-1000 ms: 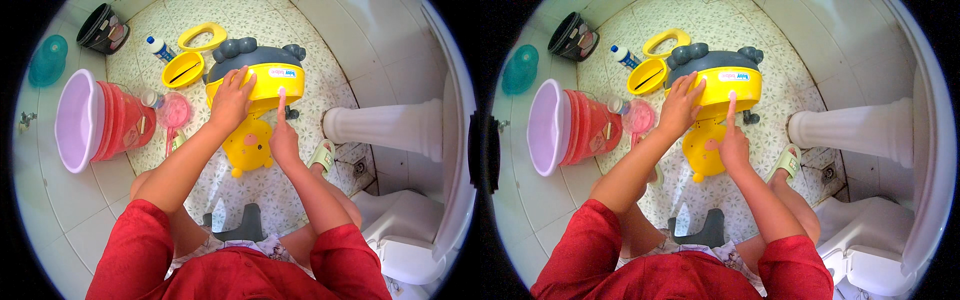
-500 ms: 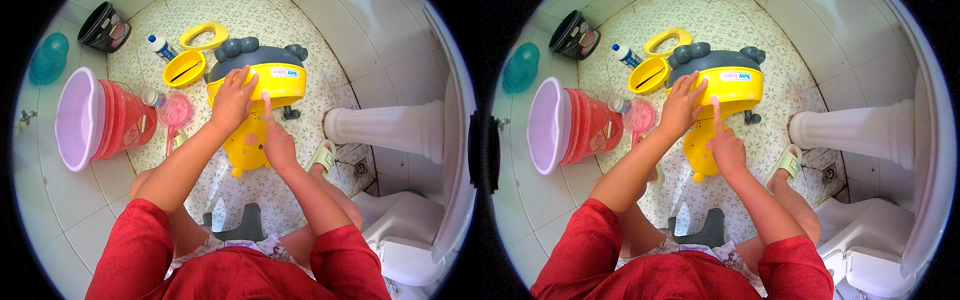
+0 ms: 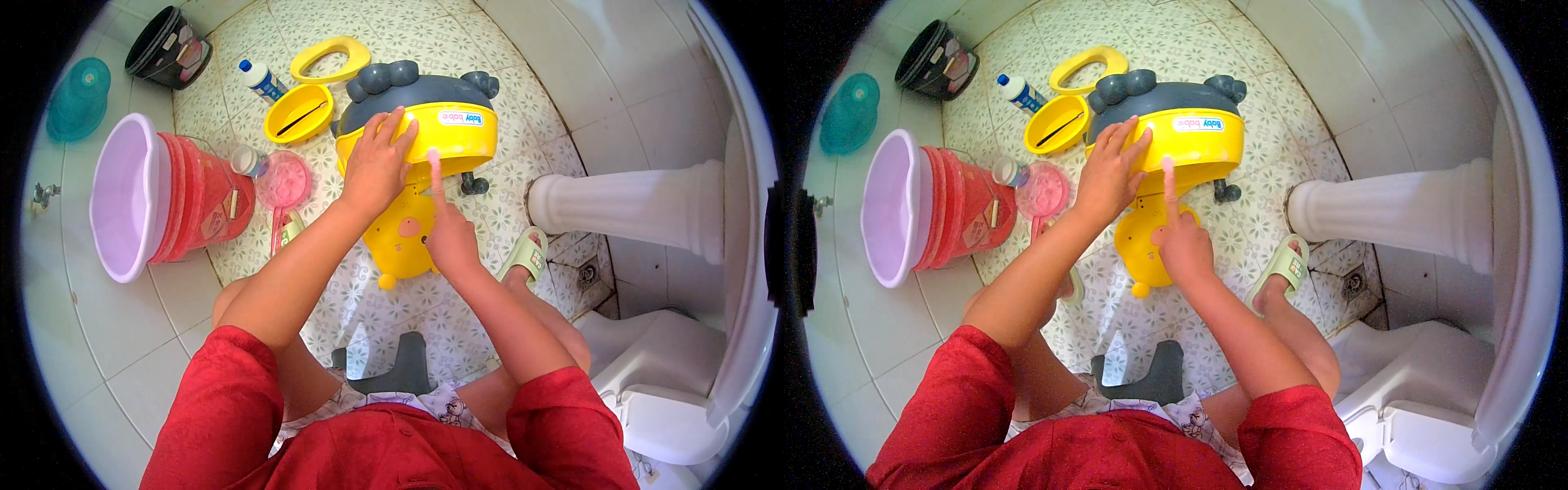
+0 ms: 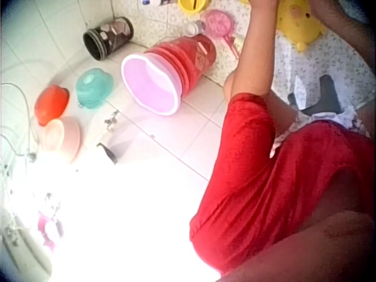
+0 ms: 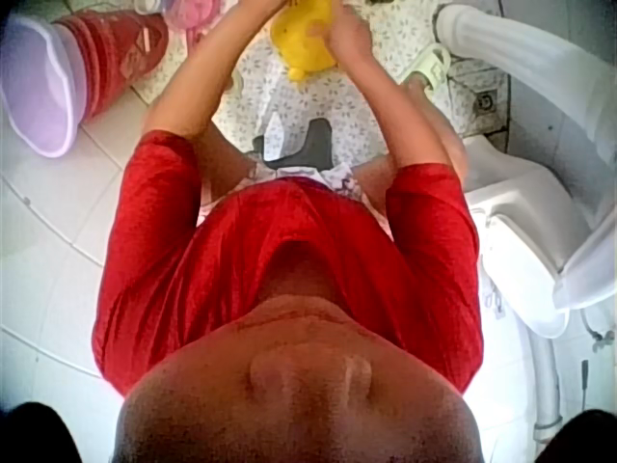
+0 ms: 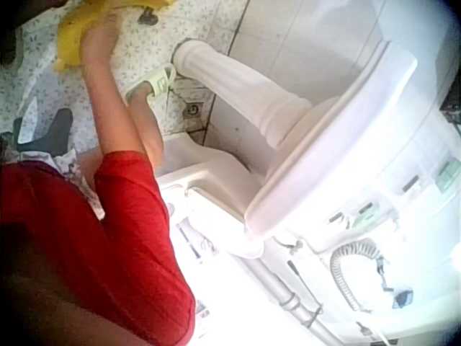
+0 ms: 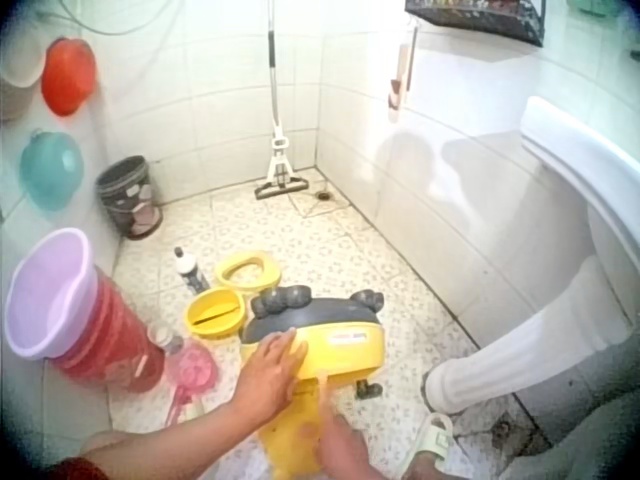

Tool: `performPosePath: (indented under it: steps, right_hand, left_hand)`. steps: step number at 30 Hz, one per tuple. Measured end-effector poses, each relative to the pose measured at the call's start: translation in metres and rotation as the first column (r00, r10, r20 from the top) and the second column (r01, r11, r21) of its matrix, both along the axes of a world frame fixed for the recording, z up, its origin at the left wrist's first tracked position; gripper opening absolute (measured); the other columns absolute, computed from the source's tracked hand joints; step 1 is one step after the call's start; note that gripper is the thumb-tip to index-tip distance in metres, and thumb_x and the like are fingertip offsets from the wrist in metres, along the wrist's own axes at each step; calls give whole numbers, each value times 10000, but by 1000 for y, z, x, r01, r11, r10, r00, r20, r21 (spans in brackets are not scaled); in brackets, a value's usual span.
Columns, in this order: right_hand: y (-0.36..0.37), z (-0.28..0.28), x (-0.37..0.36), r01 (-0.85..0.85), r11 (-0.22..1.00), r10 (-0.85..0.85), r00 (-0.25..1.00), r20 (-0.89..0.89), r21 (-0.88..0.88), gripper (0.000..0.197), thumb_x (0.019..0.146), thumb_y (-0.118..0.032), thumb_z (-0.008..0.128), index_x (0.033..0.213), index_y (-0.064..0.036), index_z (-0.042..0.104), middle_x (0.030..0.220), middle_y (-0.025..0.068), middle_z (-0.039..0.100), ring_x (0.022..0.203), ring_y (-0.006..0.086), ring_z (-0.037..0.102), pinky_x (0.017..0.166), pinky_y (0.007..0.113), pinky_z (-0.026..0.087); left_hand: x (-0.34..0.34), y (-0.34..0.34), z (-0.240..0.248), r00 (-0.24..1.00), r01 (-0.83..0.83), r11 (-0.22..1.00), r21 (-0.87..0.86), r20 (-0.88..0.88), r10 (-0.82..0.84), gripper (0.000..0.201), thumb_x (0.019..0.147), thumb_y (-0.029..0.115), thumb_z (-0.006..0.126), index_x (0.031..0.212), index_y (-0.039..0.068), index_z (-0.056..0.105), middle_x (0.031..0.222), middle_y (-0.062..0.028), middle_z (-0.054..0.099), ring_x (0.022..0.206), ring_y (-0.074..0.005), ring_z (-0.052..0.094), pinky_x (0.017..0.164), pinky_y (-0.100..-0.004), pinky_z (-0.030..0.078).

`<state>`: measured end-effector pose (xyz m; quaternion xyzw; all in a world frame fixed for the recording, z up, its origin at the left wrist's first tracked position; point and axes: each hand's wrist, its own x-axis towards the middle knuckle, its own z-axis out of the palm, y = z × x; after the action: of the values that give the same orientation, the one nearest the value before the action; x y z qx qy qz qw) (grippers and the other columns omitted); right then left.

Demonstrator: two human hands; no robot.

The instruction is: The person scrubs a yellow and grey baby training chair with a toothbrush and rinses a pink scoop in a basin of water.

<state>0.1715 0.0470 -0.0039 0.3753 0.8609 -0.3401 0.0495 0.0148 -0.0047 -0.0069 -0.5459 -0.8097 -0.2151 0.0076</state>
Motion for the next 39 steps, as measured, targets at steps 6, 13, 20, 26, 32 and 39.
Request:
performPosePath:
  steps: [6,13,20,26,32,39]
  right_hand:
    - [0,3,1,-193,979,185,975,122,60,1025,769,-48,595,1509,-350,-48,825,197,608,719,345,632,674,448,525]
    - [5,10,-1,96,995,-95,995,29,-34,1148,710,-48,677,1502,-282,-119,871,218,632,773,385,645,686,449,519]
    - [3,3,0,125,992,-127,989,-70,-36,1031,789,64,513,1495,-289,-152,830,228,644,720,382,643,640,458,497]
    - [0,-1,0,-177,984,173,980,93,25,1043,779,-79,612,1499,-354,-90,831,197,605,669,369,619,671,444,522]
    - [6,9,-4,-47,998,43,994,103,40,1154,717,-99,714,1504,-302,-106,805,195,621,723,376,641,677,441,522]
    - [15,13,0,49,996,-49,999,-6,68,987,815,47,520,1506,-279,-106,814,229,640,715,395,634,656,459,500]
  left_hand:
    - [1,1,0,1000,3,1000,16,0,-3,648,678,56,749,1291,93,542,1396,-137,438,1260,-341,413,1060,-394,374]
    - [1,0,0,1000,11,1000,25,24,-12,660,673,46,750,1296,92,537,1396,-139,438,1260,-345,415,1061,-395,374]
    - [0,0,-1,1000,9,1000,16,16,-9,666,674,47,747,1302,95,531,1398,-142,436,1261,-347,413,1063,-398,371]
    - [1,0,0,1000,9,1000,19,24,-10,667,674,51,746,1305,96,531,1401,-141,432,1265,-348,407,1064,-400,370]
    - [0,-2,-1,999,11,1000,26,40,-12,665,674,44,744,1303,98,534,1402,-135,431,1265,-344,408,1061,-399,372]
    - [-2,3,1,998,6,998,55,58,-9,674,659,48,757,1295,97,540,1378,-125,466,1247,-336,433,1048,-393,388]
